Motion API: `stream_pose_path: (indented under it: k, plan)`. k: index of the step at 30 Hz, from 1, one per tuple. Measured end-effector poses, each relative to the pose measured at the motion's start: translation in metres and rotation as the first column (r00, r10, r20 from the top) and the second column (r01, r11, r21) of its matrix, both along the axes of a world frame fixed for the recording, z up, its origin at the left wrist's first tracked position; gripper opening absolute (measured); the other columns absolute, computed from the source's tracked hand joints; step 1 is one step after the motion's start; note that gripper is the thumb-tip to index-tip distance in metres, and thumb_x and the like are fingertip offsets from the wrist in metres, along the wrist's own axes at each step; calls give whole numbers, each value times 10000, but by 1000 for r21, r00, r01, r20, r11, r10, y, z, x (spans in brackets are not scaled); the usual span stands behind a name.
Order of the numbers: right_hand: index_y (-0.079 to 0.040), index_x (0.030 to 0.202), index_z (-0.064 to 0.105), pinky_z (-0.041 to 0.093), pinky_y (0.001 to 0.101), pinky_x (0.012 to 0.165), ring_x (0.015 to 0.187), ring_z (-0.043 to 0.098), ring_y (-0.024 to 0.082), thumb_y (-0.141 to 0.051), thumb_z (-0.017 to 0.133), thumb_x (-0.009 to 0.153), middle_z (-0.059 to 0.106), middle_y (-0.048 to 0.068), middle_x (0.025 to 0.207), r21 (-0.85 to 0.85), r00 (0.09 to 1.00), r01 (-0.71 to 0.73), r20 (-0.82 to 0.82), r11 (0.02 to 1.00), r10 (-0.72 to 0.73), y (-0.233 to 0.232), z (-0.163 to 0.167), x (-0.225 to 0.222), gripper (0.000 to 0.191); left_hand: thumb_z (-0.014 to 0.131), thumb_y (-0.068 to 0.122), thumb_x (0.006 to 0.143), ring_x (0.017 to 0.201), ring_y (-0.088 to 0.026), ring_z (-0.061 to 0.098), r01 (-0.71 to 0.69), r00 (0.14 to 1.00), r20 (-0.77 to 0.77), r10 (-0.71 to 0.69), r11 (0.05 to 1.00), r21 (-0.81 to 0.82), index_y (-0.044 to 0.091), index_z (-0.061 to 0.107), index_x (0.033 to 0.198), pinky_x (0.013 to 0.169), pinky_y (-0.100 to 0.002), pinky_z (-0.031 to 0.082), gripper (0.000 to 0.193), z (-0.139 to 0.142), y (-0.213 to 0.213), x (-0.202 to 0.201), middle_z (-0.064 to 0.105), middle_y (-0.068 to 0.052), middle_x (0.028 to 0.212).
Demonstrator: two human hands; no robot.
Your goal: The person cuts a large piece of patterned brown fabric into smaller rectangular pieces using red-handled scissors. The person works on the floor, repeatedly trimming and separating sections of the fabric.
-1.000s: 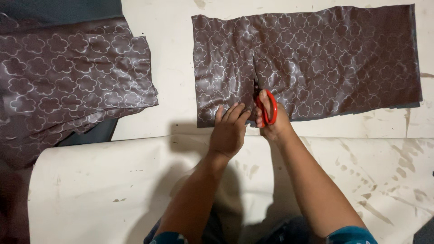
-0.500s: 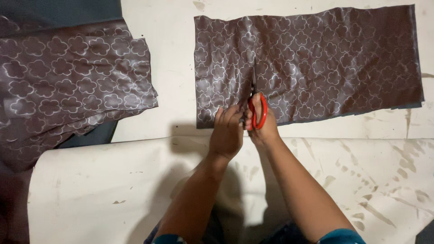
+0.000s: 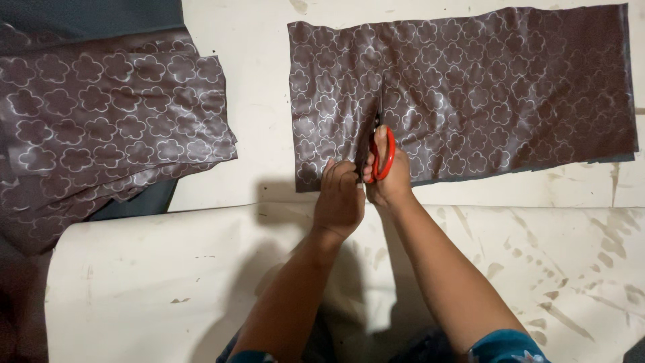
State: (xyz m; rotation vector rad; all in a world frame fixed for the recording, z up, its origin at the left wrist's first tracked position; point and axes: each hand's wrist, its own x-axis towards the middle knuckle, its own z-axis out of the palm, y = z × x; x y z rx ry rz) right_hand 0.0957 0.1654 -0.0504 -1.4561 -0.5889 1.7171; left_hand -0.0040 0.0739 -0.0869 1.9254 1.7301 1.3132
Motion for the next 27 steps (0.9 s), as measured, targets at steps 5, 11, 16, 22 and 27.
stream_pose_path:
  k: [5, 11, 16, 22, 27]
  plan:
    - [-96, 929, 605, 461, 274, 459, 511, 523, 121, -573, 638, 950, 550, 17, 684, 36, 995, -95, 31, 995, 94, 6, 1, 4, 478, 632, 15, 869, 1251, -388, 536, 15, 1000, -6, -15, 1000, -21, 29, 452, 1138, 1226, -597, 334, 324, 1, 1, 0, 521, -182, 1259]
    - [-141, 921, 558, 451, 289, 497, 544, 510, 137, -594, 650, 918, 535, 1, 684, -36, 987, -84, -140, 996, 78, 28, 7, 7, 462, 644, -3, 834, 1239, -385, 528, 19, 1000, -11, -19, 1000, 8, 29, 450, 1119, 1231, -599, 332, 346, 4, 3, -1, 512, -185, 1252]
    - [-139, 919, 555, 395, 264, 484, 544, 476, 119, -641, 612, 924, 502, -26, 673, -17, 982, -153, -118, 988, 150, 30, 8, 14, 505, 633, -19, 848, 1249, -378, 528, 31, 999, -19, -31, 999, -21, 30, 442, 1116, 1250, -604, 322, 333, 5, 1, -1, 505, -173, 1260]
    - [-108, 915, 579, 339, 224, 452, 506, 429, 80, -655, 595, 947, 468, -41, 638, 40, 968, -223, -108, 974, 226, 34, 8, 28, 548, 641, -6, 861, 1264, -386, 518, 8, 999, -39, -8, 1000, -15, 23, 448, 1133, 1238, -592, 324, 335, 6, -1, 0, 506, -175, 1273]
    - [-103, 921, 601, 336, 218, 432, 498, 448, 66, -630, 624, 940, 496, -44, 640, -1, 989, -150, -5, 989, 150, 30, 9, 22, 528, 642, 1, 851, 1271, -380, 518, 16, 999, -41, -17, 1000, -26, 28, 452, 1127, 1245, -593, 322, 337, 6, -1, 1, 508, -178, 1277]
